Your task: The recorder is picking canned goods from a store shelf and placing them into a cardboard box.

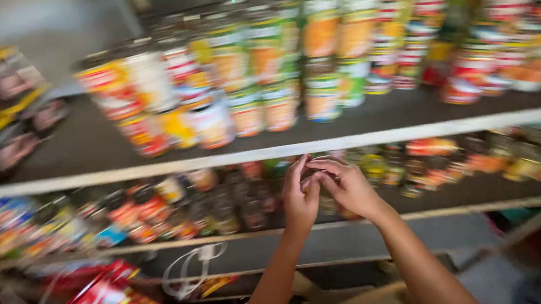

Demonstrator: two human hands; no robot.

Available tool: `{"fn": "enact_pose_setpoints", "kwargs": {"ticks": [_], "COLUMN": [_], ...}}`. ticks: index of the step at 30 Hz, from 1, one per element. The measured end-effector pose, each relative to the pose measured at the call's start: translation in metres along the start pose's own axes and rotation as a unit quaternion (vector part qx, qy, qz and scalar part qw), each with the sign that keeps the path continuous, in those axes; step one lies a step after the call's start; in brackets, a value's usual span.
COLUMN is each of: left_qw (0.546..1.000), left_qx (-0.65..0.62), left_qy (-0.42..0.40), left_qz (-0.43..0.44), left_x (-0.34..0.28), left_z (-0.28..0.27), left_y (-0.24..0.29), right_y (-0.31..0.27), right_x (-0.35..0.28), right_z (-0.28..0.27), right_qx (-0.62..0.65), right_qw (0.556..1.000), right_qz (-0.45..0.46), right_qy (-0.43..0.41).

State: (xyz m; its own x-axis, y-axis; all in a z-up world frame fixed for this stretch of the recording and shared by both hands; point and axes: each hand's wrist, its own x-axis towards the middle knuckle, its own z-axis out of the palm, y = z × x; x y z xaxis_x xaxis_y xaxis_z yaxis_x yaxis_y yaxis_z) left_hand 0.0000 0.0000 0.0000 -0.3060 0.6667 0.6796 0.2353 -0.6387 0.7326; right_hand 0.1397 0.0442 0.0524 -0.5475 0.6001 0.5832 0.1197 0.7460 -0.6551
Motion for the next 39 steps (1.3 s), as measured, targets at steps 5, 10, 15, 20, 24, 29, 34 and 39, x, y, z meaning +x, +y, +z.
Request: {"fn": "enact_pose_setpoints", "kwargs": {"ticks": [5,10,15,20,24,29,34,39], "left_qw": [0.996,0.988,0.968,0.972,0.978,0.986,0.985,0.982], "left_qx": [-0.036,-0.033,-0.058,-0.013,0.051,0.084,0.074,0.057], "left_qy": [-0.086,-0.146,-0.206,-0.183,-0.161,-0.142,-0.141,-0.162], "left_qz": [-0.015,-0.048,-0.129,-0.148,-0.121,-0.040,-0.067,-0.084], "left_x": [-0.023,-0.052,-0.080,-0.100,-0.105,-0.103,-0.113,-0.104], "left_z": [0.129,0.258,0.379,0.462,0.491,0.490,0.483,0.473], "left_y": [-0.021,-0.043,-0.078,-0.116,-0.136,-0.135,-0.145,-0.121], "right_y": [0.066,0.142,0.210,0.291,0.306,0.318,0.307,0.313], "right_x": [-0.072,-0.150,-0.215,-0.266,-0.274,-0.270,-0.267,-0.276], "right_z": [-0.105,-0.198,-0.273,-0.310,-0.318,-0.314,-0.317,-0.318], "right_qx": [0.094,0.171,0.020,-0.114,-0.092,0.064,0.031,0.073], "right_qw": [0.991,0.972,0.957,0.911,0.921,0.934,0.932,0.945], "right_qz": [0.078,0.131,0.193,0.221,0.241,0.213,0.248,0.192], "right_qy": [0.058,0.091,0.216,0.329,0.293,0.278,0.263,0.255]}}
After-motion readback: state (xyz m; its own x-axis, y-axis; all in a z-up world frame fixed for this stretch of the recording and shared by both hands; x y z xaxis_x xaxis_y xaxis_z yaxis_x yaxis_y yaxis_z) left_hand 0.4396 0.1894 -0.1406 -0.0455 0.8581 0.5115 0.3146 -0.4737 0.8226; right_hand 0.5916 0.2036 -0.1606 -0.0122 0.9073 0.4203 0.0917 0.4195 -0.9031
